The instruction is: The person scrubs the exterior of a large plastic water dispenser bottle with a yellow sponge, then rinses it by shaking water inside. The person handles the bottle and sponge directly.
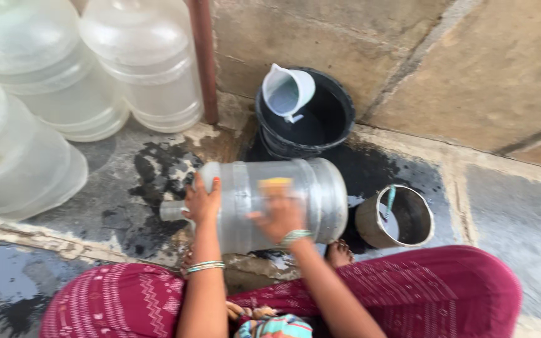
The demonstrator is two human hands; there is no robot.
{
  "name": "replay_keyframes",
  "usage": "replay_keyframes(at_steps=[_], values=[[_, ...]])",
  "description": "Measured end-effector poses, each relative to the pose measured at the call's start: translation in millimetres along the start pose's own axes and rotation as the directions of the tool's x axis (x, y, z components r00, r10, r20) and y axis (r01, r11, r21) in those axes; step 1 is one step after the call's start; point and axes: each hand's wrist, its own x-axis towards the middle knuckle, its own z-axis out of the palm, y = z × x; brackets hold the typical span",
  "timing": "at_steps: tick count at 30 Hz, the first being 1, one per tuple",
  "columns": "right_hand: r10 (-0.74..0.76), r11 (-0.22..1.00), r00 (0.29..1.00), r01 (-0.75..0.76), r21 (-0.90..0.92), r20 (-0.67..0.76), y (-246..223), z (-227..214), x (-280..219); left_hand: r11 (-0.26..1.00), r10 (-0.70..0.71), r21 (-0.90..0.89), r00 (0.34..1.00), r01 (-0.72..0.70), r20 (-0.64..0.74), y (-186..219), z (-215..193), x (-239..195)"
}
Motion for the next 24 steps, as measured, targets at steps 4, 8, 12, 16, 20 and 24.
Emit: replay_keyframes(at_steps=[4, 8, 12, 16, 20, 24], values=[[0.26, 0.942, 0.965, -0.261, -0.21, -0.033, 63.8, -24.1, -3.2, 0.998, -0.005, -0.069, 1.0, 0.005, -0.003, 5.8, 6.0, -1.3], [0.239, 0.921, 0.959, -0.174, -0.347, 0.152, 14.9, -1.7, -6.0, 0.996, -0.021, -0.087, 1.0, 0.022, 0.014, 12.3, -6.8, -6.9], [-0.401, 0.879, 0.905, 0.423, -0.219, 0.141, -58.2, 41.6, -39.1, 0.994, -0.015, -0.107, 1.0, 0.018, 0.027, 15.4, -11.0, -11.8], [-0.194, 0.95, 0.975, 0.214, -0.229, 0.107, -33.0, 52.4, -43.7, 0.996, 0.001, -0.084, 1.0, 0.0, 0.01, 5.6, -2.0, -2.5], [0.378, 0.88, 0.894, -0.266, -0.393, 0.24, 84.8, 28.3, -30.0, 0.993, 0.08, -0.083, 0.992, -0.088, -0.093, -6.5, 10.8, 12.0], [0.596, 0.762, 0.787, -0.617, 0.194, 0.163, 191.1, 21.3, -19.8, 0.831, 0.11, -0.477, 0.925, -0.286, -0.363, -26.1, 6.2, 5.3]])
